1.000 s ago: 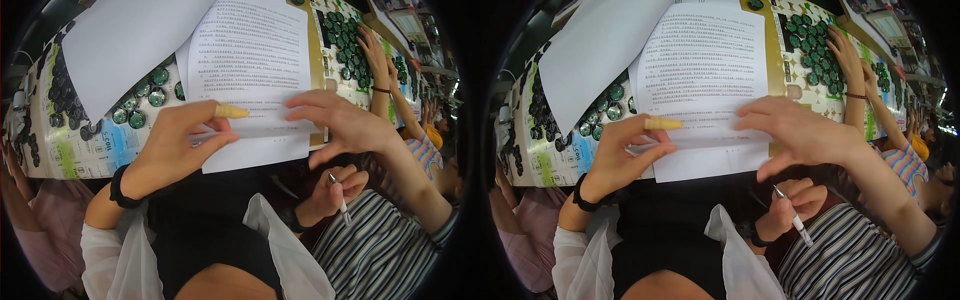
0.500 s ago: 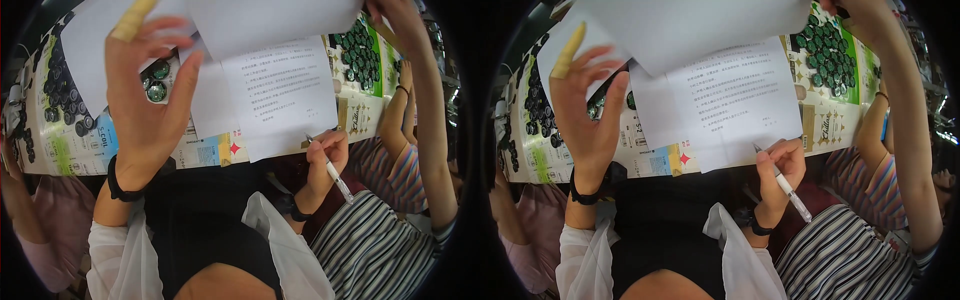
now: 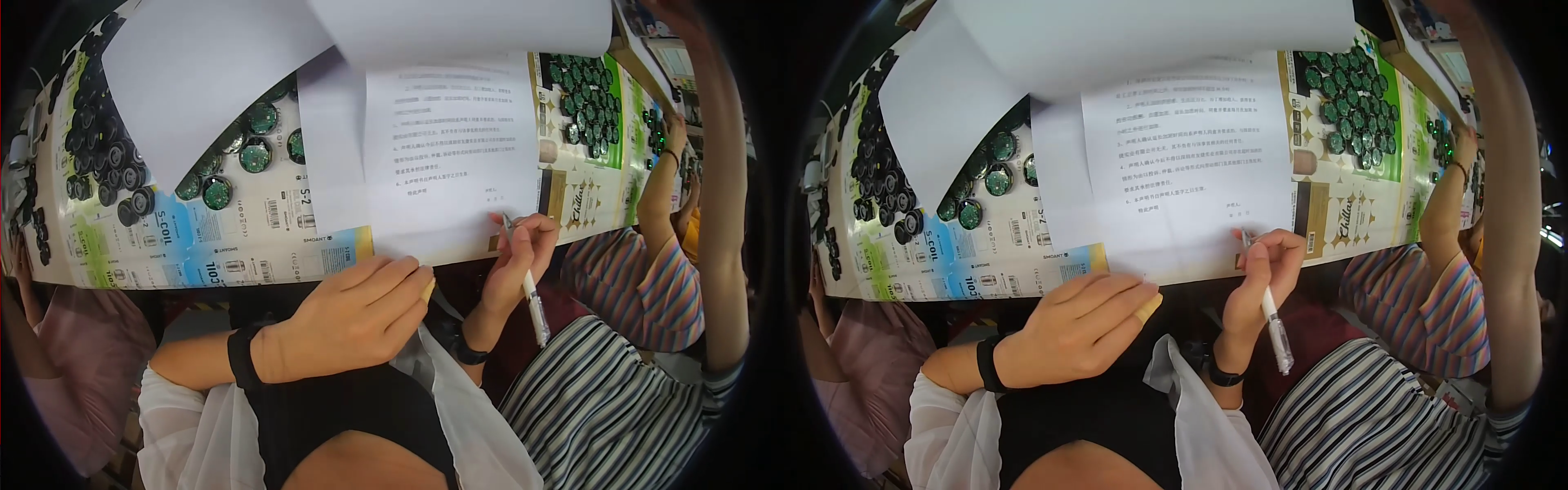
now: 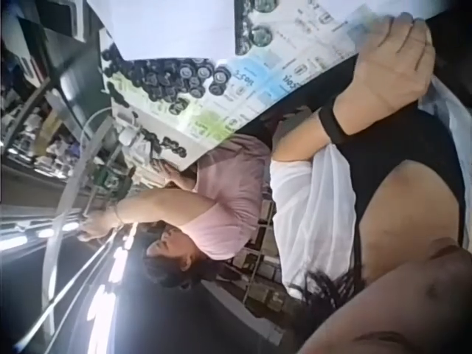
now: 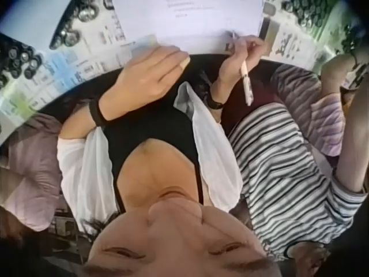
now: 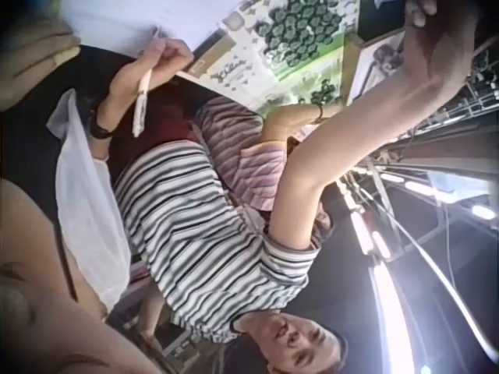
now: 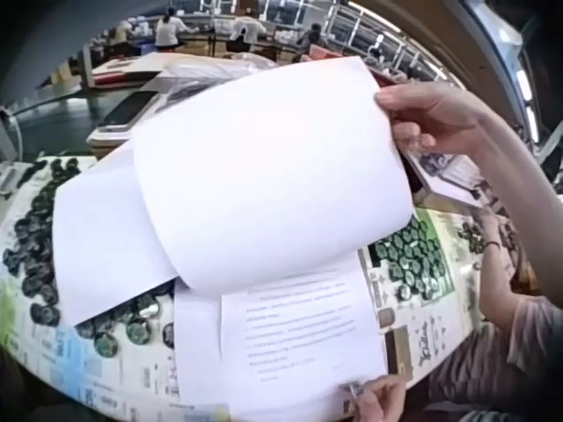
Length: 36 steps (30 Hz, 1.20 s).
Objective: The person signs a document with a pen, turns the page, and signs a second document. They then flip to a third document, write on it, and turn the page to sign a final document.
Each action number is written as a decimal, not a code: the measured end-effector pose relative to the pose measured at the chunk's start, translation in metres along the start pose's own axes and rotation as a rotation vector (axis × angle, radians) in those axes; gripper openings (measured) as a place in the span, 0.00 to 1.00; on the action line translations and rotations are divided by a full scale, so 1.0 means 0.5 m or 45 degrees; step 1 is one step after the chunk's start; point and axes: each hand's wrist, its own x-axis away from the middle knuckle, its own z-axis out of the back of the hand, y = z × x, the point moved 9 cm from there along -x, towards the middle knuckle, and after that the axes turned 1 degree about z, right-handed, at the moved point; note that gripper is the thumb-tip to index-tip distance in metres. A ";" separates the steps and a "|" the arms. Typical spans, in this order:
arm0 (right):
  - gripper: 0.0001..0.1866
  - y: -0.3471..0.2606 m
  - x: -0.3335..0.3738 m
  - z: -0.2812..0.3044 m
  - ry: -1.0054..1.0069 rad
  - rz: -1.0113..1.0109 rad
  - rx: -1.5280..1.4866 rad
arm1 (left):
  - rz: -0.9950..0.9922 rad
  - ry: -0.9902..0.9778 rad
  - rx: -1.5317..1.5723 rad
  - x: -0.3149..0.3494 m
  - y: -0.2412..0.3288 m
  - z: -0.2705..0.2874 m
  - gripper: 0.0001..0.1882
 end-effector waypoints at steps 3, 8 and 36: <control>0.05 0.000 0.023 -0.001 0.000 -0.007 0.061 | 0.050 -0.058 -0.082 -0.003 -0.015 -0.018 0.16; 0.05 -0.050 0.033 -0.043 -0.040 0.020 0.099 | 0.145 -0.130 -0.198 -0.011 -0.054 -0.010 0.21; 0.06 -0.010 0.096 0.150 0.504 0.221 -0.181 | 0.059 -0.371 -0.132 0.058 -0.060 -0.006 0.16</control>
